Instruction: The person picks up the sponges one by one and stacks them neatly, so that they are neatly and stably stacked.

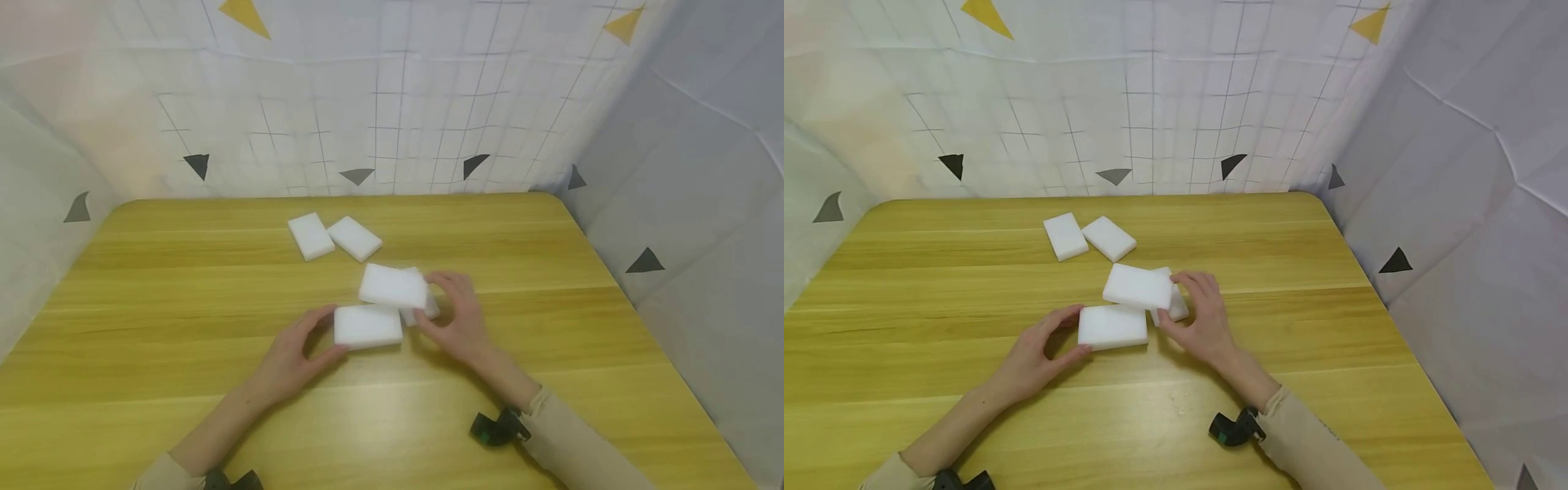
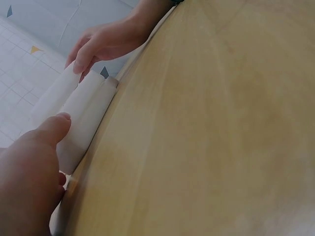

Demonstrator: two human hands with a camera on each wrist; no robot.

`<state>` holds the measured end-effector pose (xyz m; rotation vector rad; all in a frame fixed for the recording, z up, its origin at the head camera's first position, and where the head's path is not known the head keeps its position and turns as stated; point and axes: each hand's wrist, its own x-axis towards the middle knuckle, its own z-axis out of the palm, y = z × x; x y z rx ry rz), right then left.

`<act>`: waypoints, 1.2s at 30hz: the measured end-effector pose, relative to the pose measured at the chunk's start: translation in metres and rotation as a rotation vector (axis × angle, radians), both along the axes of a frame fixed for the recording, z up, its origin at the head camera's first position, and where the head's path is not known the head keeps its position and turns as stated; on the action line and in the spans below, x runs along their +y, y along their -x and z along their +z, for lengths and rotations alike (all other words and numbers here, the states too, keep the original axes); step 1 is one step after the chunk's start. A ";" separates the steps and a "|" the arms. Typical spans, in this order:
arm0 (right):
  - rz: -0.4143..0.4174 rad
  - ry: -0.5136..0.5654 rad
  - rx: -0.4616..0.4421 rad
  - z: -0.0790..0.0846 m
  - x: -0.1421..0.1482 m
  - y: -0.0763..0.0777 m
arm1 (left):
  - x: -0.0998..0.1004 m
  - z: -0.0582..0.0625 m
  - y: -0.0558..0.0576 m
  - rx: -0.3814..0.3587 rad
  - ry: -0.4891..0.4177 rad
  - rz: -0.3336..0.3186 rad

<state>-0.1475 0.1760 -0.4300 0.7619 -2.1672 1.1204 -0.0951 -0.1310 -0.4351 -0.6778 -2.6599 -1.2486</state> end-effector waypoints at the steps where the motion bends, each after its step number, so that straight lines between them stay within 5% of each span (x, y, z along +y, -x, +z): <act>1: 0.009 -0.006 -0.002 0.000 0.000 0.000 | 0.000 0.000 0.000 -0.002 0.002 0.001; 36: 0.233 -0.095 -0.024 -0.004 -0.003 -0.004 | 0.001 0.000 0.000 0.008 0.003 0.000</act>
